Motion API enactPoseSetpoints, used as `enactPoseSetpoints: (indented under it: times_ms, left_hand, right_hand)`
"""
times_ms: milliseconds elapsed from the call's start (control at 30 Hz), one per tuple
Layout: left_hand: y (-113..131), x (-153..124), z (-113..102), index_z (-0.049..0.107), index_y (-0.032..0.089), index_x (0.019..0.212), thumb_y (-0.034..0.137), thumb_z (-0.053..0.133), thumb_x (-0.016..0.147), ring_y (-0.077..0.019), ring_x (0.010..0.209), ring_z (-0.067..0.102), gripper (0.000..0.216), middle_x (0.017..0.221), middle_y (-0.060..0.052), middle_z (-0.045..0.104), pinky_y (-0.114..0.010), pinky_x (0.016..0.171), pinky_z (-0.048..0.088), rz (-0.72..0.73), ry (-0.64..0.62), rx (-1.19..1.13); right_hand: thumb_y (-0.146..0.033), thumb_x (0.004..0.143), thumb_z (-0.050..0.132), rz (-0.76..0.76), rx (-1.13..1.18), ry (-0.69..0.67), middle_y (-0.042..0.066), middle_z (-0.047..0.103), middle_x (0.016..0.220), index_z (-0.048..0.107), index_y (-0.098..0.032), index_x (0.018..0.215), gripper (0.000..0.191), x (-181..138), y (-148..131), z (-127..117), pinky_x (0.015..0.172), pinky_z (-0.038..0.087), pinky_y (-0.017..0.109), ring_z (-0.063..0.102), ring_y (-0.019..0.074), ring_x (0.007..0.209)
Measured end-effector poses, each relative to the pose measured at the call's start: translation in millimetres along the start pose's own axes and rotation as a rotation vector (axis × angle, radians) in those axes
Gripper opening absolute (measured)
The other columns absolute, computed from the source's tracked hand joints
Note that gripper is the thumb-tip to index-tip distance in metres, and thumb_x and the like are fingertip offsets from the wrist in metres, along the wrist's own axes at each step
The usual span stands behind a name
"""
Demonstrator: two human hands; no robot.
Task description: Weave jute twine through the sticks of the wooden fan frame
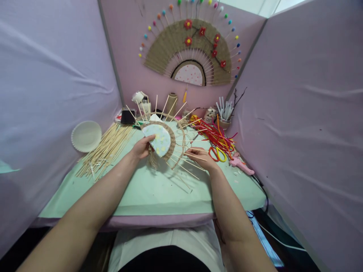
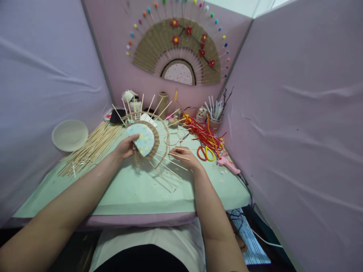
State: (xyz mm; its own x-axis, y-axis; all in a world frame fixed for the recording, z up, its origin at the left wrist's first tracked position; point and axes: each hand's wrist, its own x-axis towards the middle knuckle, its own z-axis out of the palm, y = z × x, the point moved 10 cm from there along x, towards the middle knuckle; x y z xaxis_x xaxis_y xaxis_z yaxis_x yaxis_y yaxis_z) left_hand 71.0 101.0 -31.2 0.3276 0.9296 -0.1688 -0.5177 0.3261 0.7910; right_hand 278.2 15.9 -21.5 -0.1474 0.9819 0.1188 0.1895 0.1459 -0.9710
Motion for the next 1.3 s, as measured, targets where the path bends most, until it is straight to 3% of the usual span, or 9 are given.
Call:
enactPoseSetpoints:
  times_ms: [233,333,533,700,933,1100,1300]
  left_hand:
    - [3.9,1.3,-5.3,0.063,0.009,0.113,0.014,0.062,0.079,-0.0201,0.065,0.072,0.035,0.077,-0.008,0.075,-0.026,0.063,0.061,0.015,0.032,0.003]
    - [6.8,1.7,-4.4,0.064,0.009,0.112,0.014,0.062,0.078,-0.0212,0.072,0.073,0.034,0.083,-0.009,0.076,-0.028,0.070,0.061,0.024,0.016,-0.020]
    - [11.7,4.9,-9.4,0.063,0.009,0.112,0.016,0.063,0.079,-0.0209,0.071,0.073,0.034,0.082,-0.009,0.076,-0.028,0.069,0.061,0.037,0.021,-0.034]
    - [22.6,8.6,-16.5,0.063,0.011,0.112,0.016,0.061,0.080,-0.0205,0.072,0.073,0.033,0.080,-0.007,0.076,-0.027,0.072,0.061,0.104,0.038,-0.054]
    - [28.0,6.0,-18.0,0.064,0.011,0.109,0.015,0.060,0.078,-0.0232,0.081,0.073,0.031,0.083,-0.008,0.076,-0.030,0.080,0.060,0.140,0.073,-0.029]
    - [28.3,4.1,-14.5,0.063,0.011,0.111,0.015,0.062,0.076,-0.0247,0.087,0.073,0.035,0.087,-0.009,0.076,-0.033,0.084,0.059,0.159,0.076,0.003]
    - [29.1,6.9,-17.3,0.063,0.012,0.111,0.017,0.063,0.077,-0.0247,0.087,0.073,0.034,0.088,-0.009,0.076,-0.033,0.084,0.059,0.173,0.072,-0.023]
  right_hand:
    - [-0.045,0.067,0.078,0.008,0.199,0.060,-0.003,0.049,0.061,0.069,-0.017,0.073,0.030,3.7,9.1,-11.6,0.052,0.025,0.024,0.035,0.0079,0.055]
    - [-0.044,0.066,0.078,0.012,0.249,0.071,-0.003,0.052,0.061,0.071,-0.017,0.075,0.029,5.4,10.4,-14.1,0.052,0.025,0.024,0.035,0.0077,0.055]
    - [-0.039,0.065,0.078,0.049,0.249,0.174,-0.002,0.056,0.063,0.072,-0.018,0.078,0.026,3.8,12.4,-28.2,0.053,0.029,0.023,0.040,0.0077,0.056]
    - [-0.034,0.064,0.076,-0.008,0.255,0.262,-0.002,0.061,0.074,0.072,-0.020,0.082,0.023,2.7,11.2,-42.4,0.056,0.035,0.023,0.043,0.0080,0.058]
    - [-0.041,0.069,0.073,-0.123,0.357,0.431,-0.005,0.044,0.058,0.067,-0.021,0.078,0.022,0.9,4.1,-62.9,0.055,0.036,0.024,0.038,0.0091,0.055]
    - [-0.043,0.066,0.073,-0.162,0.322,0.569,-0.005,0.044,0.057,0.063,-0.021,0.072,0.025,-5.4,-3.1,-74.0,0.055,0.036,0.026,0.038,0.0100,0.054]
    - [-0.043,0.069,0.071,-0.184,0.337,0.518,-0.004,0.045,0.057,0.063,-0.020,0.068,0.024,-3.6,-6.0,-68.1,0.054,0.034,0.025,0.038,0.0094,0.054]
